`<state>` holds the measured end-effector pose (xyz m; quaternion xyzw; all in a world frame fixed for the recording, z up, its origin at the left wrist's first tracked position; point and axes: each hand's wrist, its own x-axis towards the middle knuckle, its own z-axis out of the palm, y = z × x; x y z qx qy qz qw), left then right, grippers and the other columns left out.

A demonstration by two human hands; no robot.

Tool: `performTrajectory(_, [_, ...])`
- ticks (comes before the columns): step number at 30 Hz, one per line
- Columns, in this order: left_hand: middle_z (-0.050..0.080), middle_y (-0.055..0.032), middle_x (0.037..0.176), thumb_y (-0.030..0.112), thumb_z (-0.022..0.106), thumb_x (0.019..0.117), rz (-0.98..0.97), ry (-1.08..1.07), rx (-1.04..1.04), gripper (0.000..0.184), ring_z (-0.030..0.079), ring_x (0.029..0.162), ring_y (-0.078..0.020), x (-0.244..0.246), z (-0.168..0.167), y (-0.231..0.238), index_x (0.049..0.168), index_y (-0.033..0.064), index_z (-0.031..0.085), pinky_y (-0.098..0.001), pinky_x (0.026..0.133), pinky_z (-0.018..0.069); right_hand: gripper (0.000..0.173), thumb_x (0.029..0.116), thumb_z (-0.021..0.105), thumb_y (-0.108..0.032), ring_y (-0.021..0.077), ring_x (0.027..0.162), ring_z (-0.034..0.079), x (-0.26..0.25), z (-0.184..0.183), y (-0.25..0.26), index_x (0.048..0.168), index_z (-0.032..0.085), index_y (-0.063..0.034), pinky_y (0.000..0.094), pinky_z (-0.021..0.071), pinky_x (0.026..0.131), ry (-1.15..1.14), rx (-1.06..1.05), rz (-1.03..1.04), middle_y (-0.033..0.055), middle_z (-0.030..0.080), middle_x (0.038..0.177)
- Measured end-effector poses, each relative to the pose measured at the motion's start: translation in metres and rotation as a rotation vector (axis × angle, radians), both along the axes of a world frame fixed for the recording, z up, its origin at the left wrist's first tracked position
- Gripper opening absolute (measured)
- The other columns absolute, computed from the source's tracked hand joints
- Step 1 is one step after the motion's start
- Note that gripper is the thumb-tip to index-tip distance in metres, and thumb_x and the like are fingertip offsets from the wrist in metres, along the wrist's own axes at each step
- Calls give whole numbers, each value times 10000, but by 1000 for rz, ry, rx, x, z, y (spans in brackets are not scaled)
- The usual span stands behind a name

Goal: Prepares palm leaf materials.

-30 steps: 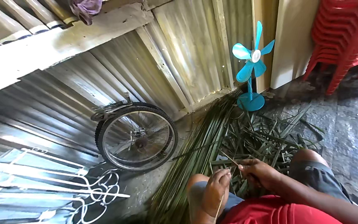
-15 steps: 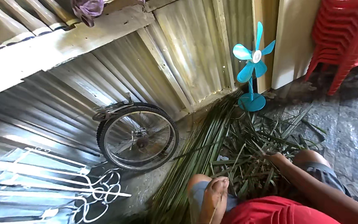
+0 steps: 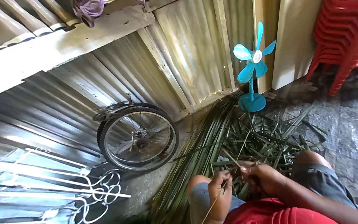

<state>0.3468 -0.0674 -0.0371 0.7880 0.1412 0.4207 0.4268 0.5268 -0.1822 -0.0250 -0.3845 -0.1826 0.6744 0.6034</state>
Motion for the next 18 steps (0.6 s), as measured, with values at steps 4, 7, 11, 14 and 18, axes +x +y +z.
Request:
performTrajectory(4, [755, -129, 1079, -22, 663, 941, -88, -50, -106, 102, 760, 923, -213, -6, 0, -8, 1034, -27, 704, -358, 832, 657, 438, 981, 608, -268, 44, 498, 453, 14, -1, 3, 1402, 556, -160, 204, 406, 443, 18, -44, -159, -36, 532, 714])
performTrajectory(7, [756, -139, 1072, 7, 663, 965, -120, -114, -169, 100, 768, 879, -255, -11, -2, -12, 1056, 13, 703, -388, 801, 667, 380, 1025, 592, -225, 66, 508, 468, 33, -12, 11, 1390, 566, -122, 227, 423, 447, 13, -144, -406, -14, 537, 722])
performTrajectory(11, [762, -126, 1054, -19, 663, 949, -70, -89, -126, 99, 766, 881, -236, -22, 0, -9, 1035, 11, 700, -371, 804, 662, 294, 1031, 604, -250, 65, 476, 446, 74, -25, 12, 1287, 621, -108, 217, 409, 425, 10, -264, -681, -15, 523, 690])
performTrajectory(14, [765, -104, 1050, -25, 680, 917, -7, -30, 34, 75, 761, 925, -197, -22, 10, -1, 976, 7, 715, -340, 846, 652, 298, 1025, 620, -257, 74, 489, 448, 69, -21, 4, 1273, 632, -93, 226, 408, 437, -89, -300, -638, -9, 529, 711])
performTrajectory(18, [767, -87, 1064, 39, 694, 929, 20, 109, 377, 55, 737, 1028, -135, -16, 21, 10, 894, 25, 734, -278, 942, 605, 369, 1007, 615, -227, 58, 511, 461, 24, 6, -8, 1358, 601, -112, 219, 413, 452, -167, -141, -165, -19, 557, 743])
